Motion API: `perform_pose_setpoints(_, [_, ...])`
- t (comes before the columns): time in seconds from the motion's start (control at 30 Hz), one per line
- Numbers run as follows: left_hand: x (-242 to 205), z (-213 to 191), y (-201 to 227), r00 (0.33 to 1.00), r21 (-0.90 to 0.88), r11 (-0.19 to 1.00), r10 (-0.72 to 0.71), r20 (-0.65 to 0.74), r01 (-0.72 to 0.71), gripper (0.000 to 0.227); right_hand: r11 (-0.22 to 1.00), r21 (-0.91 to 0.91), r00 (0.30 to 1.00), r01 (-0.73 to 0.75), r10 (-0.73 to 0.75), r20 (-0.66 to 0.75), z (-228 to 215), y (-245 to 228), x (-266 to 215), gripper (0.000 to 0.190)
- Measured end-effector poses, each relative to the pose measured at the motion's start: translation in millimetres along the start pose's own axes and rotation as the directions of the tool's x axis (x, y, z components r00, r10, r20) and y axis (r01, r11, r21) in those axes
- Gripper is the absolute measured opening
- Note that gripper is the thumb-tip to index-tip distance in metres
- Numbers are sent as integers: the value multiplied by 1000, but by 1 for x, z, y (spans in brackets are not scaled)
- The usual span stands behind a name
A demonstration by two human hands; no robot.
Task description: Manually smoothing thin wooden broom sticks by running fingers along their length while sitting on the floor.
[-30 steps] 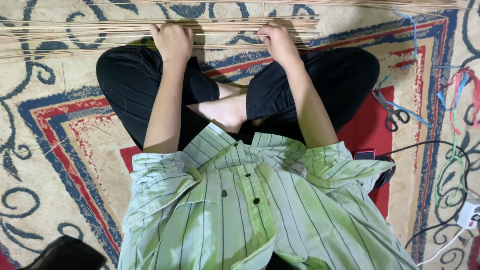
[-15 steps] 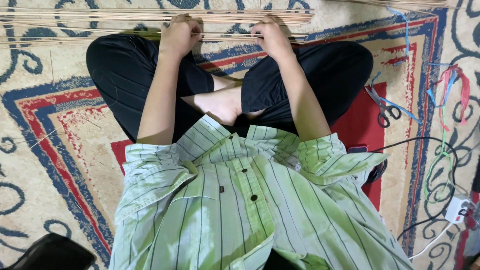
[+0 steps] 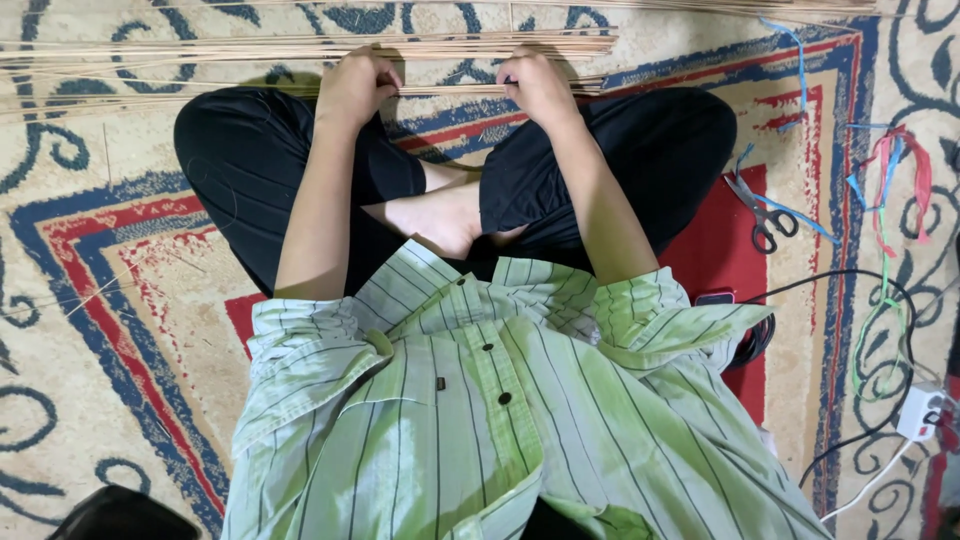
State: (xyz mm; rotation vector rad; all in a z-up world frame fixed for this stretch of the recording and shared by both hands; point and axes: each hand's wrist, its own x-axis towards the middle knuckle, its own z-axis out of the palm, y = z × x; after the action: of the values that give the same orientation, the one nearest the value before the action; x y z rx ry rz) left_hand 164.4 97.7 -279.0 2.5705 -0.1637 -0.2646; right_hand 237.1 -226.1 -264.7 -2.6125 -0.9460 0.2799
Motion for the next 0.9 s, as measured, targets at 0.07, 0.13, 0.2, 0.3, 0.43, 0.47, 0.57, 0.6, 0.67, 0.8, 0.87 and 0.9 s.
perform_pose_setpoints(0.07, [2,5,-5,1000,29,999,25,-9,-25,9,1000,0,1000,-12,12,18,0,-1,-1,13])
perform_pose_setpoints(0.13, [2,5,-7,999,61,997,45,-21,-44,9,1000,2,999,-18,18,35,-2,-4,-1,14])
perform_pose_setpoints(0.2, [1,1,-2,1000,12,1000,-15,26,15,10,1000,10,999,-20,19,36,-7,-9,-1,14])
perform_pose_setpoints(0.3, [-1,-5,2,999,-17,999,-42,16,42,13,995,72,995,-76,70,76,-13,-13,-1,15])
perform_pose_setpoints(0.43, [-8,-23,14,999,-81,997,7,-40,-10,20,984,142,992,-110,99,83,-27,-16,-1,17])
perform_pose_setpoints(0.47, [-8,-30,19,1000,-229,973,-25,-15,21,23,974,214,996,-79,84,-15,-33,-14,2,20])
perform_pose_setpoints(0.57, [-2,-58,36,998,-406,912,-60,-4,53,27,958,278,980,-75,123,-157,-51,-1,17,23])
perform_pose_setpoints(0.6, [-3,-67,42,998,-442,895,-69,-11,57,28,952,283,965,-121,180,-192,-55,4,22,21])
perform_pose_setpoints(0.67, [15,-67,38,996,-413,910,-60,-61,30,26,964,212,958,-162,206,-202,-49,27,37,21])
perform_pose_setpoints(0.8, [53,-57,32,979,-124,991,15,-202,-41,31,974,-216,948,-69,-3,-318,-18,79,61,23])
perform_pose_setpoints(0.87, [64,-45,28,978,-83,996,23,-208,-41,29,964,-252,955,-86,8,-296,-15,79,63,21])
perform_pose_setpoints(0.9, [69,-39,26,978,-43,998,31,-208,-41,27,952,-287,962,-106,25,-272,-13,80,64,19])
